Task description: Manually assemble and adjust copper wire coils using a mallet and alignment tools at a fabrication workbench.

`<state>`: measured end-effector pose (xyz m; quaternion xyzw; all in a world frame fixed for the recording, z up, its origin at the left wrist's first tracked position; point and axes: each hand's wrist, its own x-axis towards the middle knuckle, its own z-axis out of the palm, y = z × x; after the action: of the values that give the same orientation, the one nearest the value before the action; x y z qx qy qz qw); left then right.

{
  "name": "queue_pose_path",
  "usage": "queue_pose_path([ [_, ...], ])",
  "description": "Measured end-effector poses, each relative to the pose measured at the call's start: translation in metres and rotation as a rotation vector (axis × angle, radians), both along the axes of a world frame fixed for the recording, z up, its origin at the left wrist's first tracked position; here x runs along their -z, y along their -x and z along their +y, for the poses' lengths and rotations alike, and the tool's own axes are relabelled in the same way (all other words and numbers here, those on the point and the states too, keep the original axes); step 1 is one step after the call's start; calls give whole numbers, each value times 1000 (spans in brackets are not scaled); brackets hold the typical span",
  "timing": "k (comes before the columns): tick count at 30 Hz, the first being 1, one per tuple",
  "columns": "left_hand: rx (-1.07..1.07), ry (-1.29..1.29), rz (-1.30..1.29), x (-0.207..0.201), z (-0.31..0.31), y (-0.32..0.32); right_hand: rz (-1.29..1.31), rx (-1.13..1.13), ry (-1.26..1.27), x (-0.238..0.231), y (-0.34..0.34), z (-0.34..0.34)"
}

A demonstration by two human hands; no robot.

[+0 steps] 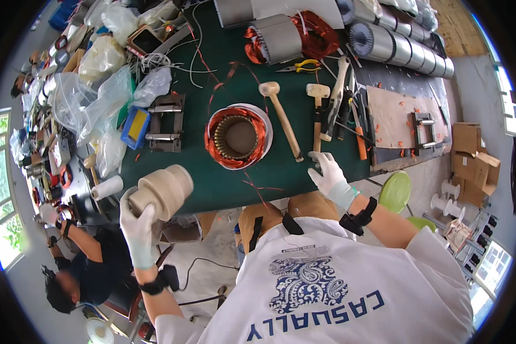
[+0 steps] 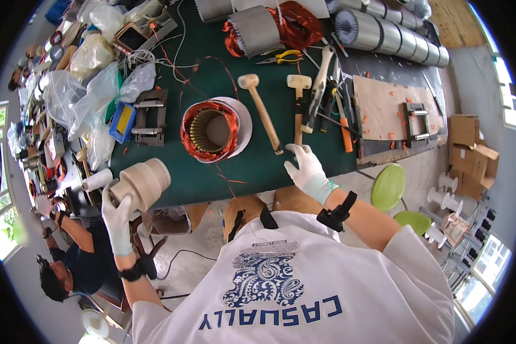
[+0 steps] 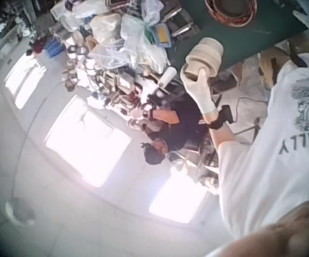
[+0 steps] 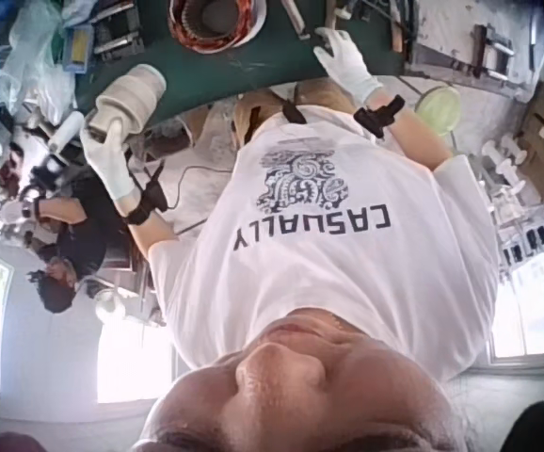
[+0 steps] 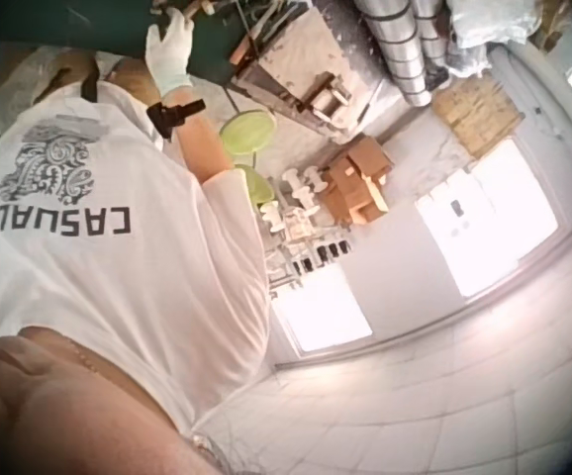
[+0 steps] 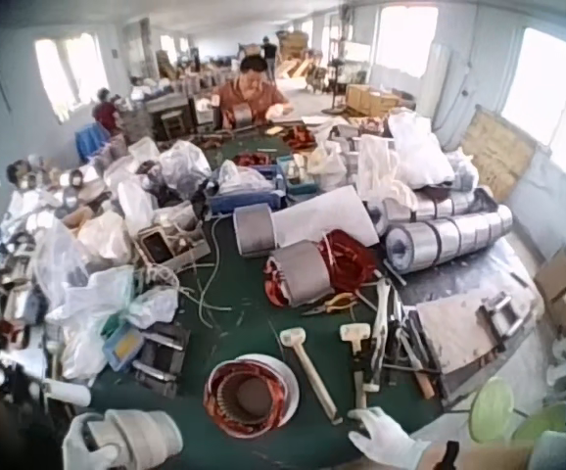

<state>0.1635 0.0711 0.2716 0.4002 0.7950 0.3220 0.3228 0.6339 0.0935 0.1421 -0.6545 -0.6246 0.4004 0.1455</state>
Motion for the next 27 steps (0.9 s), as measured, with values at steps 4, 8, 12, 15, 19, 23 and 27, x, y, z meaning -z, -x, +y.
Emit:
queue_pose_path([
  [4,221,-155,-176,-55,30,-73,-54,-29,177,24,-29,3],
  [8,696,-313,445,-64,85,-152,20,-61,140,28,-41,2],
  [12,808,-82,636,-32,112,-183,134,-49,117,22,-45,-4],
  [15,779,-29,707,7,121,-189,217,16,211,19,-48,-11],
  [19,589,-398,543,46,108,-187,228,155,253,31,-52,-3],
  [23,361,-412,473,100,75,-167,243,162,-271,29,-17,51],
  [27,196,-308,-124,133,82,-161,-206,304,-404,77,20,97],
])
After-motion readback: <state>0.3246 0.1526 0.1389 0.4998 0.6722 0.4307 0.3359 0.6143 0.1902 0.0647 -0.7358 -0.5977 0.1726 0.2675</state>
